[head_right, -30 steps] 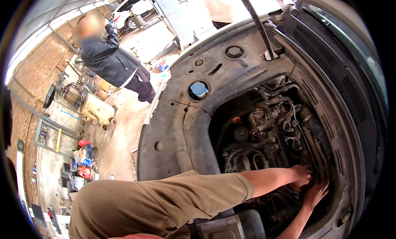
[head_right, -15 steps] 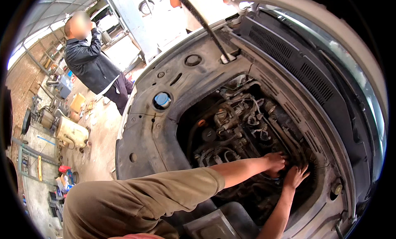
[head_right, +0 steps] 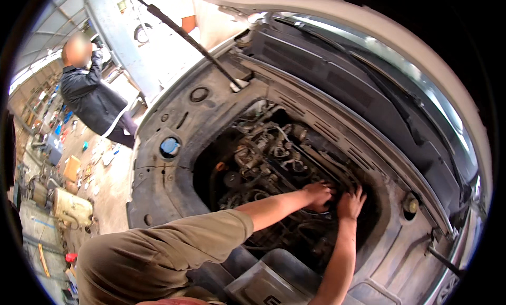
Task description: The person opens the car hood and removes the engine cover. They then use a socket wrench to loosen and remove bolts from the engine block. The person continues to work on the engine components with their hands.
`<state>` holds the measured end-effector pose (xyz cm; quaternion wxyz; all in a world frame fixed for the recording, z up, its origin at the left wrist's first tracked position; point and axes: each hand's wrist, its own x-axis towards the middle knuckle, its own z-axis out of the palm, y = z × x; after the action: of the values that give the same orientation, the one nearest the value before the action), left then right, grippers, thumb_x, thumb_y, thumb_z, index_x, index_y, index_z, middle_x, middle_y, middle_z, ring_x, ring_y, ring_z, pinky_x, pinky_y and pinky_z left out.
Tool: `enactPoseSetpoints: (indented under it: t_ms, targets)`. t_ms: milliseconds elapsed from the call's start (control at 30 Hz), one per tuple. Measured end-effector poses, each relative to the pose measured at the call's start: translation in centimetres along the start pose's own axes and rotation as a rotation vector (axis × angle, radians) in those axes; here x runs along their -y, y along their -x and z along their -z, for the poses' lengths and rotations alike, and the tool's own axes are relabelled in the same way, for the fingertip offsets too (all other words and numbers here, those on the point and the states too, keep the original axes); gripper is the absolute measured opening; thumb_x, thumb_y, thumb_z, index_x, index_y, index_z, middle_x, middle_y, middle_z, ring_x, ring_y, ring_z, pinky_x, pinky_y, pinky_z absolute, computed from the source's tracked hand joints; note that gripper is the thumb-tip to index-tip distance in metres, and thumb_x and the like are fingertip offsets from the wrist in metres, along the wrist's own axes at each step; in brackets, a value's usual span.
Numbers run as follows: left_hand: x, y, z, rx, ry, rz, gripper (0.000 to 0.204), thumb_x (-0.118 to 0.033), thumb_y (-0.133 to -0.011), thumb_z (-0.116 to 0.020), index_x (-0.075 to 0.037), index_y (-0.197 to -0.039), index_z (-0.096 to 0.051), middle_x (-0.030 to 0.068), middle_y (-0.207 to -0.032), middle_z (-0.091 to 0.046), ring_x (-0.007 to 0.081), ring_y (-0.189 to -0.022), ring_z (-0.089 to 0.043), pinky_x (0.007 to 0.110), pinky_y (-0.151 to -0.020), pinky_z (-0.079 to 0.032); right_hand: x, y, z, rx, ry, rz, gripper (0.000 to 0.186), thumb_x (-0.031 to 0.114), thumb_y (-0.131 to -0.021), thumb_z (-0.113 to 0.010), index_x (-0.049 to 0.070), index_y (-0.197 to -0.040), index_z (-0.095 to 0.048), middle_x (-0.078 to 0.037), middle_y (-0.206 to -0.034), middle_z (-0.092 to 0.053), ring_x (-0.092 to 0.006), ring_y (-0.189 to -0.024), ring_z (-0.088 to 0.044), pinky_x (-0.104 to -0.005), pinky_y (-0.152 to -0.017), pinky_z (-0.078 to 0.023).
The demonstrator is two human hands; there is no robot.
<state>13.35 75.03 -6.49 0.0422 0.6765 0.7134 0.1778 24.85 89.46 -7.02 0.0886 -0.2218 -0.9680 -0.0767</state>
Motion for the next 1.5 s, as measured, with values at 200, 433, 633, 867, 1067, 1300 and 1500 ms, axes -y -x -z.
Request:
enactPoseSetpoints:
  t_ms: [200, 433, 633, 867, 1067, 1300, 1500]
  targets:
    - [-0.3, -1.2, -0.5, 0.036, 0.020, -0.049, 0.046, -0.042, -0.073, -0.061, -0.011, -0.106, -0.071, 0.0122, -0.125, -0.060, 0.0310, -0.124, -0.051, 0.049, -0.106, -0.038, -0.2, 0.6, -0.8, -0.058, 0.165, -0.056, 0.030, 0.020, -0.086, -0.051, 0.006, -0.096, -0.075, -0.006, -0.127, -0.062, -0.0304, -0.136, -0.036, -0.0584, -0.108, -0.028]
    - [-3.7, 2.4, 5.5, 0.045, 0.091, 0.002, 0.043, -0.037, -0.095, -0.051, -0.016, -0.132, -0.054, 0.0062, -0.139, -0.052, 0.0350, -0.133, -0.040, 0.057, -0.105, -0.033, 2.0, 4.7, 15.6, -0.008, -0.232, -0.001, 0.027, 0.030, -0.083, -0.068, 0.013, -0.104, -0.073, -0.013, -0.141, -0.047, -0.0362, -0.139, -0.030, -0.0532, -0.109, -0.028]
    - [-4.6, 17.8, 16.1, -0.460, 0.201, 0.030, 0.047, -0.026, -0.086, -0.064, -0.002, -0.125, -0.056, 0.0157, -0.123, -0.060, 0.0364, -0.115, -0.054, 0.045, -0.094, -0.045, 3.2, 15.2, 26.0, -0.023, -0.233, -0.101, 0.028, 0.030, -0.080, -0.071, 0.017, -0.105, -0.073, -0.012, -0.144, -0.046, -0.0348, -0.139, -0.030, -0.0526, -0.110, -0.026]
    - [-1.3, 42.5, 21.9, -0.241, -0.143, 0.516, 0.043, -0.026, -0.087, -0.064, -0.010, -0.127, -0.059, 0.0097, -0.135, -0.053, 0.0391, -0.134, -0.037, 0.052, -0.106, -0.034, -1.8, 15.7, 30.2, 0.154, 0.096, -0.400, 0.051, 0.049, -0.085, -0.064, 0.020, -0.126, -0.062, -0.009, -0.148, -0.041, -0.0354, -0.140, -0.027, -0.0615, -0.107, -0.028]
    - [-5.8, 49.0, 22.7, -0.144, -0.132, 0.529, 0.047, -0.032, -0.088, -0.061, -0.012, -0.131, -0.057, 0.0121, -0.144, -0.045, 0.0369, -0.137, -0.036, 0.055, -0.108, -0.029, 3.4, -1.3, 31.3, 0.172, -0.047, -0.442, 0.054, 0.046, -0.091, -0.058, 0.012, -0.133, -0.054, -0.016, -0.138, -0.052, -0.0377, -0.131, -0.042, -0.0568, -0.100, -0.041]
    - [-4.5, 46.9, 24.2, -0.098, -0.053, 0.499, 0.043, -0.026, -0.084, -0.067, -0.013, -0.125, -0.061, 0.0101, -0.140, -0.049, 0.0383, -0.131, -0.042, 0.049, -0.104, -0.035, 9.2, -24.6, 22.7, 0.066, -0.396, -0.375, 0.053, 0.049, -0.097, -0.049, 0.010, -0.133, -0.054, -0.017, -0.135, -0.053, -0.0382, -0.127, -0.047, -0.0510, -0.099, -0.043]
    - [-3.9, 45.6, 26.1, -0.069, -0.027, 0.570, 0.034, -0.026, -0.079, -0.070, -0.019, -0.112, -0.069, 0.0045, -0.137, -0.054, 0.0337, -0.129, -0.046, 0.047, -0.099, -0.037, 18.6, -30.8, 19.4, 0.325, -0.337, -0.518, 0.058, 0.052, -0.095, -0.042, 0.005, -0.121, -0.064, -0.017, -0.122, -0.064, -0.0325, -0.117, -0.059, -0.0499, -0.098, -0.044]
